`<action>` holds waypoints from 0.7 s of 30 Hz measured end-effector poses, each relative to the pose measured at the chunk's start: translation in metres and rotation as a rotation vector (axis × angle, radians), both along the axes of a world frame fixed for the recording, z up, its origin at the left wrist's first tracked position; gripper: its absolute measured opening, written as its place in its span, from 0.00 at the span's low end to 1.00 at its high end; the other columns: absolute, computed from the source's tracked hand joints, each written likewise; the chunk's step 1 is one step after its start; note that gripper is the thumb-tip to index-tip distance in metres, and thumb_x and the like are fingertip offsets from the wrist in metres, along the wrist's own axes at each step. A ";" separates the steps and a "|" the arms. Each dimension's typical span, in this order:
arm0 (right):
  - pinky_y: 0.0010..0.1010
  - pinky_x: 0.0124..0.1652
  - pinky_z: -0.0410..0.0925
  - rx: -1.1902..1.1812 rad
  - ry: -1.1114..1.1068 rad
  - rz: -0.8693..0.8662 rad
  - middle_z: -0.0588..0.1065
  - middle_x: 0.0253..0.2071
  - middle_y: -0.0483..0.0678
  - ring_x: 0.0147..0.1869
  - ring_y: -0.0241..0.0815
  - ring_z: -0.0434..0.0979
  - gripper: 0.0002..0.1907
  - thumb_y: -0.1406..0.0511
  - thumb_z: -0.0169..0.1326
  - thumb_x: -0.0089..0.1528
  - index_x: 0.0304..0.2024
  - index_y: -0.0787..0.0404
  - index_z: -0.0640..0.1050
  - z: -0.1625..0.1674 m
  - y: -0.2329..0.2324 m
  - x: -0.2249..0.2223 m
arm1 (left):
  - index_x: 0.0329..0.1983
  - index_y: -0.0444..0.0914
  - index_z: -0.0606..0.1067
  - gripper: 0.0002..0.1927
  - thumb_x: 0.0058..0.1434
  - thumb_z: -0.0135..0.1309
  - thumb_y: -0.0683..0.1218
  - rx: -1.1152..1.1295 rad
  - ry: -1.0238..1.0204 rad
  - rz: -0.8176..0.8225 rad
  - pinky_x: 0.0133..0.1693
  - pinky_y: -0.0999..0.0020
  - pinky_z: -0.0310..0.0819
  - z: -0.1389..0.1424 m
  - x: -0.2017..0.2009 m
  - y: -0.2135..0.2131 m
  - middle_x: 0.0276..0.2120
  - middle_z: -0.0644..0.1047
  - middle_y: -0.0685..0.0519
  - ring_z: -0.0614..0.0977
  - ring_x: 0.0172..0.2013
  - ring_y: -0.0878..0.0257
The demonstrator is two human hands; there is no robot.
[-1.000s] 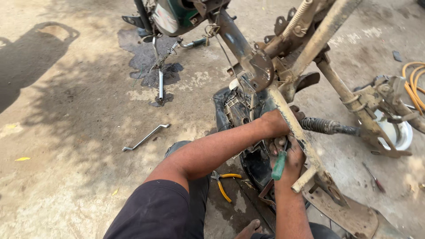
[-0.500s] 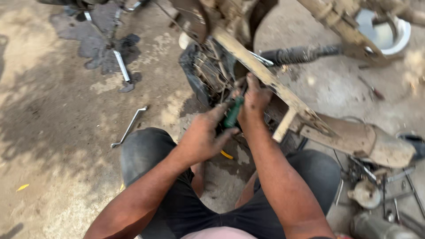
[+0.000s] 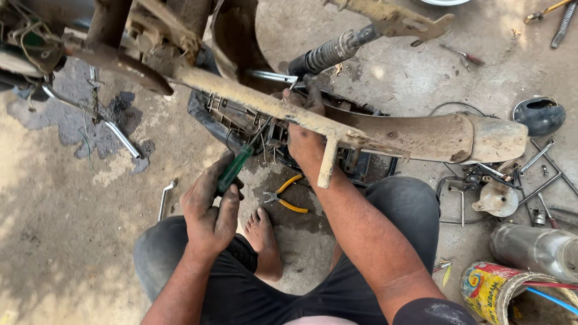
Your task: The person sits on the ground beside a motorcycle frame and works on components under the body panel, using pliers and a screwdriver to loosen, adjust and manipulate parts and fasteners, handling small hardware pieces one at a time.
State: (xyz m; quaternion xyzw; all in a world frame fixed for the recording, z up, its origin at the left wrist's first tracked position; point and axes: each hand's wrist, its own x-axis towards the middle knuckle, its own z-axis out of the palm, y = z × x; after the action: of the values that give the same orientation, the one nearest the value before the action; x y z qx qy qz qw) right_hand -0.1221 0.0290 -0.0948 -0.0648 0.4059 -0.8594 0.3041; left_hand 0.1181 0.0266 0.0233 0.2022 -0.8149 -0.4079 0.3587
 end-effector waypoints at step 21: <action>0.33 0.39 0.76 0.034 0.056 0.091 0.79 0.33 0.51 0.41 0.42 0.84 0.51 0.68 0.67 0.56 0.75 0.66 0.54 0.023 0.001 -0.014 | 0.53 0.28 0.74 0.12 0.75 0.54 0.43 -0.352 0.125 0.265 0.37 0.73 0.82 -0.024 -0.039 0.005 0.35 0.82 0.46 0.87 0.34 0.63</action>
State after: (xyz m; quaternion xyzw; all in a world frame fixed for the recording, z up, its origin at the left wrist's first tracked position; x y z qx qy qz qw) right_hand -0.1357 0.0303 -0.0722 -0.1021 0.4255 -0.8355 0.3323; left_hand 0.0793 0.0316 -0.0009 0.2162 -0.8160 -0.2207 0.4885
